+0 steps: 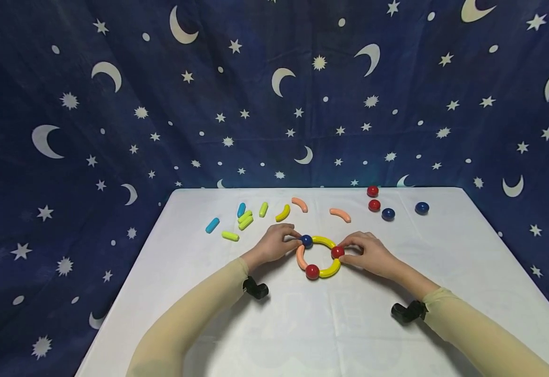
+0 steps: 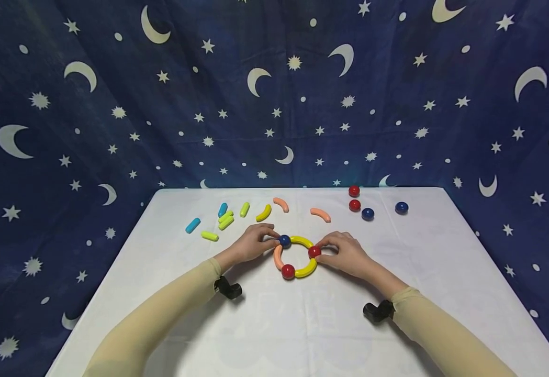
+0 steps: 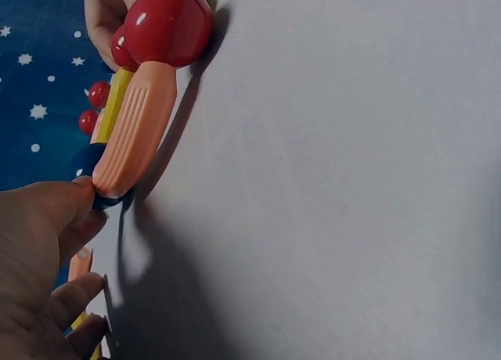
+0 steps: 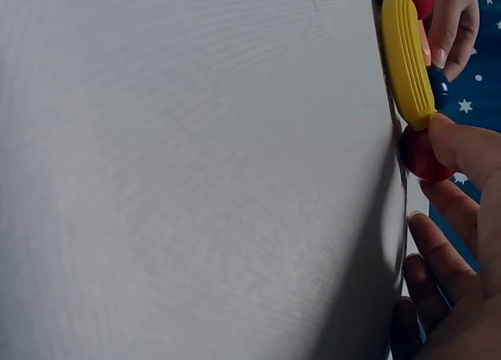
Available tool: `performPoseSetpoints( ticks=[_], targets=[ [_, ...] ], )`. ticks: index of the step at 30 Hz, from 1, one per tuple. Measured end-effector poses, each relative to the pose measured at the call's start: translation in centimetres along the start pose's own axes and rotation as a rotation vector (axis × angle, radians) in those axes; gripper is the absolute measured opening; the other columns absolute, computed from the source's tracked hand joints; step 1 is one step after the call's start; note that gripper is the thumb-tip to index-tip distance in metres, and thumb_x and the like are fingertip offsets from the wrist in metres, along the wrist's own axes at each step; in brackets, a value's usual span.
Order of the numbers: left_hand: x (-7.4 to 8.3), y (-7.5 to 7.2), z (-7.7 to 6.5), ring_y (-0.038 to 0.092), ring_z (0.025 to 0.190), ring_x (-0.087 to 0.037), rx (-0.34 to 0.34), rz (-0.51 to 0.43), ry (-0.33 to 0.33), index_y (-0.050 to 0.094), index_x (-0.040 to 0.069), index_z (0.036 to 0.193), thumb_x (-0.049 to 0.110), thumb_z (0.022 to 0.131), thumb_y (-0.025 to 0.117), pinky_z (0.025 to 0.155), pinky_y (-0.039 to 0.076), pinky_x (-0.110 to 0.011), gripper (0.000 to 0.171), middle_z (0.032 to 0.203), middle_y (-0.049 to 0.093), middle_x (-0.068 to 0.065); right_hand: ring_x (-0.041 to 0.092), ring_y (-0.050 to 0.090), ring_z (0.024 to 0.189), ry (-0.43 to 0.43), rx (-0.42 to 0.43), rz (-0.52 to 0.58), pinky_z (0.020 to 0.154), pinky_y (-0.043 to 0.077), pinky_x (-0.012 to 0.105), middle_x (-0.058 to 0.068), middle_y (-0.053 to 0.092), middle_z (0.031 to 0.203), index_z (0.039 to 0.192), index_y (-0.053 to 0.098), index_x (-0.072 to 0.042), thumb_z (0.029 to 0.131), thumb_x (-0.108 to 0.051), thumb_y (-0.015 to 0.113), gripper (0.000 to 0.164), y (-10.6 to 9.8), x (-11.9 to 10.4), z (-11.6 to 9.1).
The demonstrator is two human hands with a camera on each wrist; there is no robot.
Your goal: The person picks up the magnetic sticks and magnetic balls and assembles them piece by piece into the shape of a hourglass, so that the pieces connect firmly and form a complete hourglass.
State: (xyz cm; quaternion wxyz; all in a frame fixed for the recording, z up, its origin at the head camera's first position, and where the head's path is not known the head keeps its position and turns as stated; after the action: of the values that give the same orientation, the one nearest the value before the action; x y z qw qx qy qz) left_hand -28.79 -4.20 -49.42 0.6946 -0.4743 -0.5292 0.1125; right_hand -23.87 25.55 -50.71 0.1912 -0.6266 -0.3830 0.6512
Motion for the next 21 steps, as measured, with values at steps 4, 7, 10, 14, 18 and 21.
performPoseSetpoints(
  ticks=[4, 7, 10, 14, 18, 21],
  targets=[
    [0.0, 0.0, -0.1, 0.039, 0.145, -0.031, -0.013, -0.011, -0.032, 0.076, 0.012, 0.120, 0.032, 0.102, 0.064, 0.120, 0.026, -0.046, 0.029, 0.152, 0.050, -0.013, 0.030, 0.045, 0.125, 0.005, -0.009, -0.023, 0.104, 0.039, 0.059, 0.001, 0.063, 0.125, 0.114, 0.075, -0.026, 0.084, -0.050, 0.082, 0.040, -0.1, 0.1, 0.1],
    [0.0, 0.0, -0.1, 0.038, 0.145, -0.032, -0.013, -0.012, -0.026, 0.076, 0.011, 0.117, 0.033, 0.102, 0.063, 0.120, 0.026, -0.047, 0.029, 0.153, 0.049, -0.014, 0.030, 0.045, 0.124, 0.000, -0.015, -0.039, 0.103, 0.039, 0.058, 0.001, 0.062, 0.125, 0.115, 0.075, -0.026, 0.084, -0.051, 0.081, 0.040, -0.2, 0.2, 0.0],
    [-0.2, -0.2, -0.2, 0.041, 0.144, -0.032, -0.008, -0.029, -0.009, 0.076, 0.010, 0.116, 0.031, 0.103, 0.062, 0.119, 0.028, -0.046, 0.029, 0.151, 0.051, -0.015, 0.030, 0.045, 0.124, -0.007, -0.021, -0.043, 0.103, 0.039, 0.058, 0.001, 0.061, 0.125, 0.116, 0.075, -0.025, 0.085, -0.051, 0.081, 0.040, -0.2, 0.2, 0.0],
    [-0.7, -1.2, -1.0, 0.049, 0.138, -0.027, 0.022, -0.067, 0.003, 0.075, 0.010, 0.119, 0.025, 0.104, 0.060, 0.116, 0.035, -0.044, 0.026, 0.142, 0.060, -0.012, 0.030, 0.044, 0.124, -0.015, -0.039, -0.039, 0.102, 0.040, 0.057, 0.002, 0.060, 0.126, 0.116, 0.074, -0.025, 0.086, -0.052, 0.079, 0.041, -0.1, 0.3, 0.2],
    [-1.8, -3.1, -2.5, 0.053, 0.134, -0.026, 0.073, -0.041, 0.016, 0.073, 0.011, 0.122, 0.021, 0.103, 0.061, 0.113, 0.038, -0.044, 0.025, 0.135, 0.065, -0.007, 0.029, 0.044, 0.124, -0.005, -0.045, -0.037, 0.101, 0.040, 0.057, 0.001, 0.060, 0.126, 0.115, 0.074, -0.026, 0.085, -0.053, 0.080, 0.041, -0.1, 0.4, 0.2],
    [-3.3, -5.0, -4.2, 0.051, 0.134, -0.028, 0.109, 0.045, 0.005, 0.072, 0.013, 0.125, 0.021, 0.102, 0.062, 0.113, 0.037, -0.046, 0.026, 0.136, 0.064, -0.007, 0.029, 0.044, 0.123, 0.000, -0.047, -0.035, 0.101, 0.040, 0.057, 0.001, 0.060, 0.126, 0.115, 0.075, -0.027, 0.084, -0.054, 0.080, 0.041, -0.1, 0.5, 0.3]
  ],
)
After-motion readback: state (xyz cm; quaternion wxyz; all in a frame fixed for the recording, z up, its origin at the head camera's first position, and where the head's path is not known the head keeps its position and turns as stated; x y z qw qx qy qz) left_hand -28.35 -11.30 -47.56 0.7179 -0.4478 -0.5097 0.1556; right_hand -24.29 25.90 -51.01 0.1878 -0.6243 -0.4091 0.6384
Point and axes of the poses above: each hand's wrist, its own z-axis towards the middle knuckle, its own y-axis out of the palm, x = y × z, the point moved 1 cm from there along z, towards the middle knuckle
